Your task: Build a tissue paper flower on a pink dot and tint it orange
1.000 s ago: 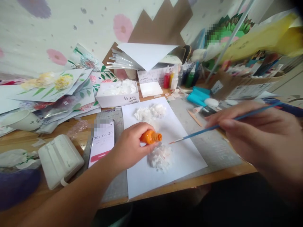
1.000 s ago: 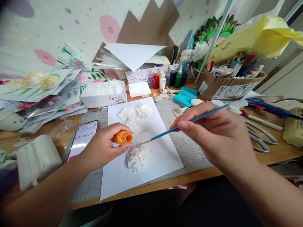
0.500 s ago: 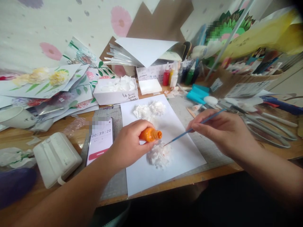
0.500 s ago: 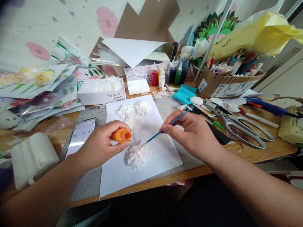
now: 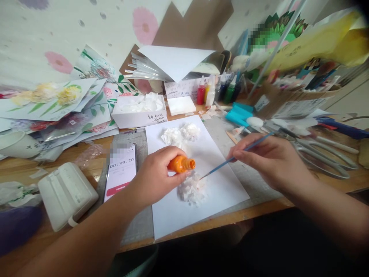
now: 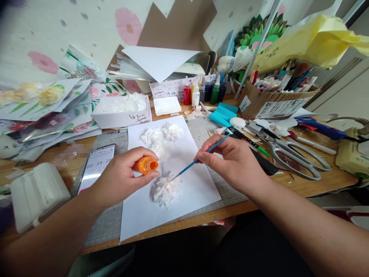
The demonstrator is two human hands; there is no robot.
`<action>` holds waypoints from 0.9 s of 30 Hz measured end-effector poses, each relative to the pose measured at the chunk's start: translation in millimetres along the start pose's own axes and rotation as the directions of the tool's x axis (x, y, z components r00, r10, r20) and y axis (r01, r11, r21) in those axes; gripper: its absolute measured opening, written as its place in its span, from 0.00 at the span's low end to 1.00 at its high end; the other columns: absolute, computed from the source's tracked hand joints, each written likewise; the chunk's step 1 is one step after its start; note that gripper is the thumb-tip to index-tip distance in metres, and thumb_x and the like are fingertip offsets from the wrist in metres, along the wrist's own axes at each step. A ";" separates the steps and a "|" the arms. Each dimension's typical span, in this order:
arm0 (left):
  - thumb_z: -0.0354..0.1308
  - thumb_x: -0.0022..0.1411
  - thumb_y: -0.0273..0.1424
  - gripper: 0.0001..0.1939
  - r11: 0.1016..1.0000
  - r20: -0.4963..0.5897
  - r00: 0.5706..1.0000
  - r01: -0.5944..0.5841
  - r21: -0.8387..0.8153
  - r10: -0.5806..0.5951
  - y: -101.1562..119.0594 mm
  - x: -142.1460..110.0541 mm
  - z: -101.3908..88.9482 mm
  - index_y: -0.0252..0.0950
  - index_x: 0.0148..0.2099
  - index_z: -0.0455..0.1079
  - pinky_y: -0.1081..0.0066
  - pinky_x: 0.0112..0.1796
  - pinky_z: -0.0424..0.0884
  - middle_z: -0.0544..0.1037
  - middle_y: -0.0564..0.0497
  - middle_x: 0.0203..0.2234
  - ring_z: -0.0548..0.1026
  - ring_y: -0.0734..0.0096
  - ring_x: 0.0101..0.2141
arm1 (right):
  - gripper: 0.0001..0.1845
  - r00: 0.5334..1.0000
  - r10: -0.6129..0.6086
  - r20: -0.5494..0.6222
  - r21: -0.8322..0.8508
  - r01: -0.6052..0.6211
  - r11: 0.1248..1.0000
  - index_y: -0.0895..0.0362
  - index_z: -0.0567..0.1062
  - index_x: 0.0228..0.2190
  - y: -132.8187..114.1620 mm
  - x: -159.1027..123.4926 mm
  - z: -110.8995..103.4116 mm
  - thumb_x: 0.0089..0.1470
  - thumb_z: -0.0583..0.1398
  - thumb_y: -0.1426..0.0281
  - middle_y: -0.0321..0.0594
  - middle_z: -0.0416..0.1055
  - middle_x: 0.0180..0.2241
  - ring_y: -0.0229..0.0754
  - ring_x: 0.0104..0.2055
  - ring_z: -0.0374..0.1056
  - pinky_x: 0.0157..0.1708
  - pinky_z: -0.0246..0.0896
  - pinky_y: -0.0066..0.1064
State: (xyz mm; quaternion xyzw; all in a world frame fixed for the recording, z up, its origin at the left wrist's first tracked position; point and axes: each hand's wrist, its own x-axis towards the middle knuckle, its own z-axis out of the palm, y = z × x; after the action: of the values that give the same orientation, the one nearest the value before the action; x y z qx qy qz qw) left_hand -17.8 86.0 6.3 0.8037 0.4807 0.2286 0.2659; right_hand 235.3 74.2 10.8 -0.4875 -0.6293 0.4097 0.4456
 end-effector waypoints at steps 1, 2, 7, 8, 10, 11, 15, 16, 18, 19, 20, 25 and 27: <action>0.58 0.55 0.37 0.09 1.000 -0.001 1.000 0.000 0.002 0.000 -0.1 0.0 0.0 0.39 0.37 0.66 0.73 0.31 0.65 0.72 0.56 0.30 0.70 0.74 0.31 | 0.06 1.000 0.007 0.004 0.003 -0.007 1.000 0.53 0.74 0.25 0.1 0.0 0.0 0.46 0.65 0.66 0.35 0.76 0.26 0.38 0.30 0.72 0.35 0.66 0.32; 0.58 0.55 0.37 0.09 1.000 -0.001 1.000 0.000 0.001 0.000 -0.3 0.1 -0.1 0.39 0.37 0.66 0.73 0.31 0.65 0.72 0.56 0.30 0.70 0.74 0.31 | 0.06 1.000 0.011 0.010 0.007 -0.012 1.000 0.53 0.74 0.25 0.2 -0.1 0.2 0.46 0.65 0.65 0.35 0.76 0.26 0.38 0.30 0.72 0.35 0.67 0.32; 0.57 0.55 0.38 0.09 1.000 0.009 1.000 0.015 0.001 -0.015 -0.8 0.3 0.0 0.39 0.37 0.66 0.72 0.32 0.65 0.73 0.55 0.31 0.70 0.72 0.32 | 0.05 1.000 0.011 0.010 0.037 -0.011 0.999 0.53 0.73 0.25 0.4 -1.4 0.0 0.46 0.65 0.66 0.34 0.76 0.26 0.37 0.29 0.72 0.35 0.67 0.32; 0.57 0.55 0.38 0.10 1.000 0.013 1.000 0.018 0.005 -0.018 -0.8 0.3 0.0 0.39 0.37 0.66 0.72 0.32 0.65 0.73 0.55 0.32 0.70 0.72 0.32 | 0.05 1.000 0.007 0.006 0.041 -0.007 0.999 0.53 0.73 0.25 0.6 -1.8 -0.3 0.46 0.65 0.66 0.34 0.76 0.26 0.38 0.30 0.72 0.36 0.67 0.32; 0.57 0.56 0.38 0.10 1.000 0.017 1.000 0.019 0.011 -0.019 -0.7 0.2 -0.1 0.39 0.37 0.66 0.72 0.32 0.65 0.73 0.54 0.32 0.70 0.72 0.32 | 0.05 1.000 0.009 0.010 0.037 -0.009 0.999 0.53 0.74 0.26 1.0 -2.5 -1.2 0.46 0.65 0.67 0.34 0.76 0.27 0.39 0.30 0.72 0.36 0.67 0.33; 0.57 0.56 0.38 0.10 1.000 0.015 1.000 0.019 0.013 -0.019 -0.6 0.1 -0.1 0.39 0.37 0.66 0.72 0.32 0.65 0.73 0.55 0.32 0.70 0.72 0.32 | 0.05 1.000 0.013 0.013 0.033 -0.014 0.999 0.52 0.74 0.25 1.2 -2.6 -1.6 0.46 0.65 0.66 0.34 0.76 0.27 0.39 0.30 0.72 0.36 0.67 0.33; 0.57 0.56 0.38 0.10 1.000 0.014 1.000 0.017 0.006 -0.017 -0.2 0.0 0.3 0.39 0.37 0.66 0.72 0.32 0.65 0.73 0.54 0.31 0.70 0.72 0.31 | 0.05 1.000 0.020 0.001 0.026 -0.020 0.999 0.52 0.74 0.25 1.4 -2.7 -2.6 0.45 0.65 0.66 0.35 0.75 0.26 0.40 0.30 0.72 0.36 0.67 0.35; 0.57 0.56 0.38 0.09 1.000 0.017 1.000 0.017 0.002 -0.017 -0.2 0.0 0.3 0.39 0.37 0.66 0.72 0.32 0.65 0.73 0.55 0.31 0.70 0.72 0.31 | 0.05 1.000 0.020 -0.001 0.024 -0.020 1.000 0.52 0.74 0.25 1.1 -2.6 -2.6 0.45 0.65 0.66 0.35 0.75 0.26 0.40 0.30 0.72 0.37 0.67 0.35; 0.57 0.56 0.37 0.09 1.000 0.020 1.000 0.019 -0.006 -0.019 0.0 0.1 0.3 0.39 0.37 0.66 0.72 0.32 0.65 0.73 0.55 0.31 0.70 0.72 0.32 | 0.06 1.000 0.029 0.006 0.035 -0.029 0.999 0.53 0.74 0.25 0.1 -2.7 -2.5 0.45 0.65 0.66 0.35 0.75 0.26 0.40 0.30 0.72 0.37 0.67 0.35; 0.57 0.56 0.37 0.09 1.000 0.019 1.000 0.022 -0.009 -0.021 0.3 0.2 0.2 0.39 0.37 0.66 0.72 0.32 0.65 0.72 0.55 0.31 0.70 0.73 0.32 | 0.06 0.999 0.033 0.010 0.050 -0.033 0.998 0.54 0.74 0.25 -0.4 -2.9 -2.5 0.46 0.65 0.66 0.36 0.75 0.26 0.39 0.30 0.71 0.36 0.67 0.34; 0.58 0.55 0.37 0.09 1.000 0.018 1.000 0.023 -0.014 -0.023 0.6 0.2 0.1 0.39 0.37 0.66 0.72 0.32 0.65 0.72 0.55 0.32 0.70 0.73 0.32 | 0.06 0.999 0.034 0.014 0.065 -0.035 0.997 0.54 0.74 0.25 -0.8 -3.1 -2.6 0.46 0.65 0.66 0.36 0.75 0.26 0.39 0.30 0.71 0.36 0.66 0.34; 0.58 0.54 0.32 0.07 1.000 0.016 1.000 0.013 -0.027 -0.013 3.2 -0.4 0.0 0.39 0.36 0.66 0.72 0.33 0.64 0.72 0.55 0.31 0.69 0.73 0.32 | 0.04 0.999 0.052 0.003 0.073 -0.053 0.996 0.53 0.74 0.26 3.6 -6.3 -6.2 0.47 0.65 0.68 0.36 0.75 0.27 0.38 0.32 0.70 0.35 0.64 0.31; 0.58 0.53 0.32 0.07 1.000 0.013 1.000 0.011 -0.029 -0.010 3.6 -0.8 0.1 0.38 0.36 0.66 0.72 0.33 0.63 0.72 0.55 0.31 0.69 0.72 0.31 | 0.03 0.998 0.058 -0.026 0.091 -0.056 0.994 0.51 0.74 0.26 6.5 -7.6 -8.4 0.47 0.65 0.67 0.36 0.74 0.27 0.41 0.35 0.70 0.36 0.64 0.32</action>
State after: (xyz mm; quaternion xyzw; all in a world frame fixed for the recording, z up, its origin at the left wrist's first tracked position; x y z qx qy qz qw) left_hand -15.7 83.8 8.5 0.7987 0.4799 0.2291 0.2817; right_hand 246.0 68.6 5.6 -0.4904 -0.5894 0.4432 0.4644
